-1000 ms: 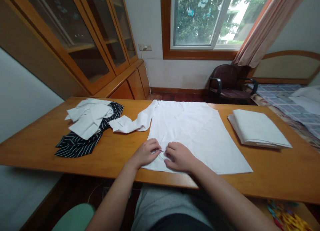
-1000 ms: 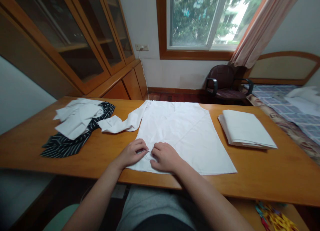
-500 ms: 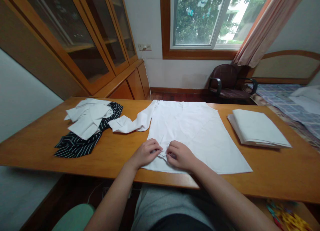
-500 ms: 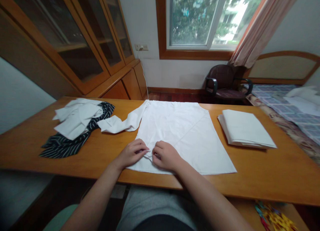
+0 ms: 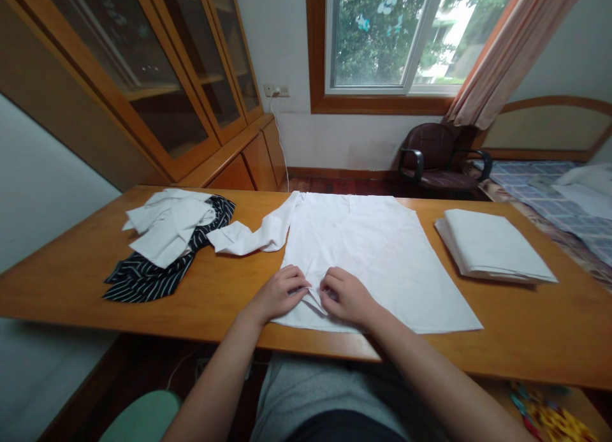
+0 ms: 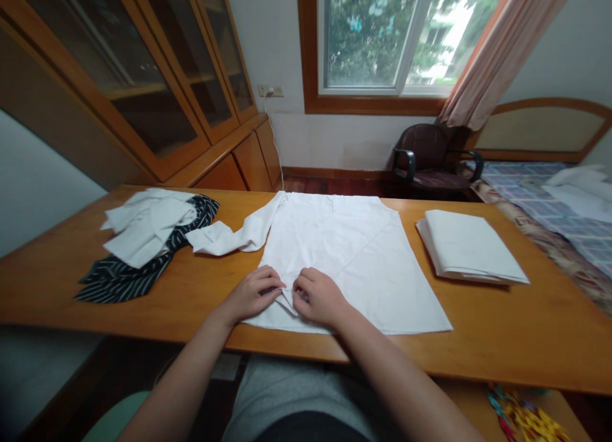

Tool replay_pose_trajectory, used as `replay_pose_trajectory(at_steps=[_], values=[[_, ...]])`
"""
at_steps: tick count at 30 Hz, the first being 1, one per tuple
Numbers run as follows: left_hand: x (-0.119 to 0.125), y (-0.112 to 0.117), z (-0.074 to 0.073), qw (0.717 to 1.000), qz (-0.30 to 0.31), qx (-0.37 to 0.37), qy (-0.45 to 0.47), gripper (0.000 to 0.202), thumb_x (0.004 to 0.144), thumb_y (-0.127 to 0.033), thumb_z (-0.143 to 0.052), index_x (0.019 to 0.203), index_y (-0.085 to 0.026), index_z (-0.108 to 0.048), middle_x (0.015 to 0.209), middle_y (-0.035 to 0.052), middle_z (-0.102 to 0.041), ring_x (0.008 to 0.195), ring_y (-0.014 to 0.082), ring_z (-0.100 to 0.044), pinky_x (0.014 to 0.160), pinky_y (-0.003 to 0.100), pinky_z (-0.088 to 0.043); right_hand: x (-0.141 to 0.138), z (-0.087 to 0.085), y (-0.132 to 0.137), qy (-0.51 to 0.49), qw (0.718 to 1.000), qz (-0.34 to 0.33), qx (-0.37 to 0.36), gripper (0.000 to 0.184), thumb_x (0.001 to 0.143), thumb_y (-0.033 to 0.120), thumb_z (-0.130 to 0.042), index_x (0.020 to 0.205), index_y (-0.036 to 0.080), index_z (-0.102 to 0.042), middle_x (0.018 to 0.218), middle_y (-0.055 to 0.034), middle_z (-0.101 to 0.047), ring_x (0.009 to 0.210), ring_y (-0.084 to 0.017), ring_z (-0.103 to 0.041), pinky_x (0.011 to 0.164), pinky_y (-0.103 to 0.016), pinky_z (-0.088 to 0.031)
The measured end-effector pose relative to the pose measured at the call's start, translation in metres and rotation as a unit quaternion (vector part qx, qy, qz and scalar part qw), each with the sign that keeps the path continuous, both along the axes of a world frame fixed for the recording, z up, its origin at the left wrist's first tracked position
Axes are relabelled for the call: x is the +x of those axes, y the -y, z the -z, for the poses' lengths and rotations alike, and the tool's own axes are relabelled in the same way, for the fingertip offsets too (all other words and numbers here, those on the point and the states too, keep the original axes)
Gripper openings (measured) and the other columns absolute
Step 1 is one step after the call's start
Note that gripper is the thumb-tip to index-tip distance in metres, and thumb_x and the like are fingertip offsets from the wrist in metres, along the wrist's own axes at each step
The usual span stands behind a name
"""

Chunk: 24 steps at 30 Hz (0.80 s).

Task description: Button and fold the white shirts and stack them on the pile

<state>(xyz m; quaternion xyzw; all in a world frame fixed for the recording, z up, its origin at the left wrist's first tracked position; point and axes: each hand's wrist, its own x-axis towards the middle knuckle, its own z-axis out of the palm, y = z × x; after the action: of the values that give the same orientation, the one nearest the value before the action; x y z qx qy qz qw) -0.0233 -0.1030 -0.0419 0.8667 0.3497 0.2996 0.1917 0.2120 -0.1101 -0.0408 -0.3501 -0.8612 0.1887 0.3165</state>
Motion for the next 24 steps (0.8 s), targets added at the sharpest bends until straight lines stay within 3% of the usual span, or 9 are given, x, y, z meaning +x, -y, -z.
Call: replay_pose_trajectory(at_steps=[4,9,14,18,24], values=[[0.0016,-0.002,0.0027,1.0,-0.005,0.02,-0.017,0.013,0.095,-0.019,-0.059,0.096,-0.018,-0.072,0.089,0.0059,-0.065,0.089,0.0174,-0.061,0.081,0.029,-0.05,-0.0005,0.0001,0.0008,0.004,1.0,0.007,0.007,0.011,0.088,0.031,-0.065,0.09,0.02,-0.061,0.085,-0.0039,-0.06,0.079,-0.018,-0.056,0.072,-0.028,-0.044],[0.0035,-0.0023,0.005,0.998,-0.014,0.034,-0.048,0.016,0.099,-0.023,-0.055,0.097,-0.019,-0.07,0.088,0.0054,-0.064,0.088,0.0174,-0.061,0.08,0.028,-0.05,-0.0044,0.0018,0.0025,0.061,0.996,0.019,0.063,0.024,0.085,0.044,-0.07,0.082,0.021,-0.063,0.082,-0.0041,-0.061,0.076,-0.019,-0.053,0.07,-0.031,-0.04],[0.0053,-0.0017,0.0013,0.999,-0.023,0.021,-0.019,0.016,0.099,-0.026,-0.056,0.094,-0.019,-0.07,0.087,0.0053,-0.066,0.086,0.0169,-0.063,0.079,0.027,-0.05,-0.0064,0.003,0.0026,0.099,0.991,0.045,0.081,0.016,0.087,0.03,-0.065,0.074,0.02,-0.063,0.077,-0.0037,-0.06,0.076,-0.018,-0.052,0.067,-0.031,-0.039],[0.0033,-0.0038,-0.0027,0.997,-0.048,-0.05,0.032,0.014,0.096,-0.028,-0.061,0.092,-0.02,-0.072,0.086,0.0046,-0.071,0.082,0.0162,-0.065,0.076,0.026,-0.05,-0.0049,0.0033,0.0017,0.097,0.99,0.046,0.087,0.007,0.085,0.018,-0.063,0.08,0.02,-0.067,0.079,-0.004,-0.062,0.078,-0.018,-0.054,0.069,-0.03,-0.04],[0.0035,-0.0079,-0.0022,0.983,-0.098,-0.142,0.058,0.015,0.091,-0.03,-0.062,0.088,-0.019,-0.073,0.087,0.0041,-0.074,0.08,0.0168,-0.067,0.073,0.027,-0.05,-0.0039,0.0084,-0.0002,0.09,0.988,0.079,0.094,0.017,0.094,0.029,-0.065,0.08,0.02,-0.069,0.077,-0.0035,-0.064,0.075,-0.017,-0.057,0.068,-0.028,-0.04]])
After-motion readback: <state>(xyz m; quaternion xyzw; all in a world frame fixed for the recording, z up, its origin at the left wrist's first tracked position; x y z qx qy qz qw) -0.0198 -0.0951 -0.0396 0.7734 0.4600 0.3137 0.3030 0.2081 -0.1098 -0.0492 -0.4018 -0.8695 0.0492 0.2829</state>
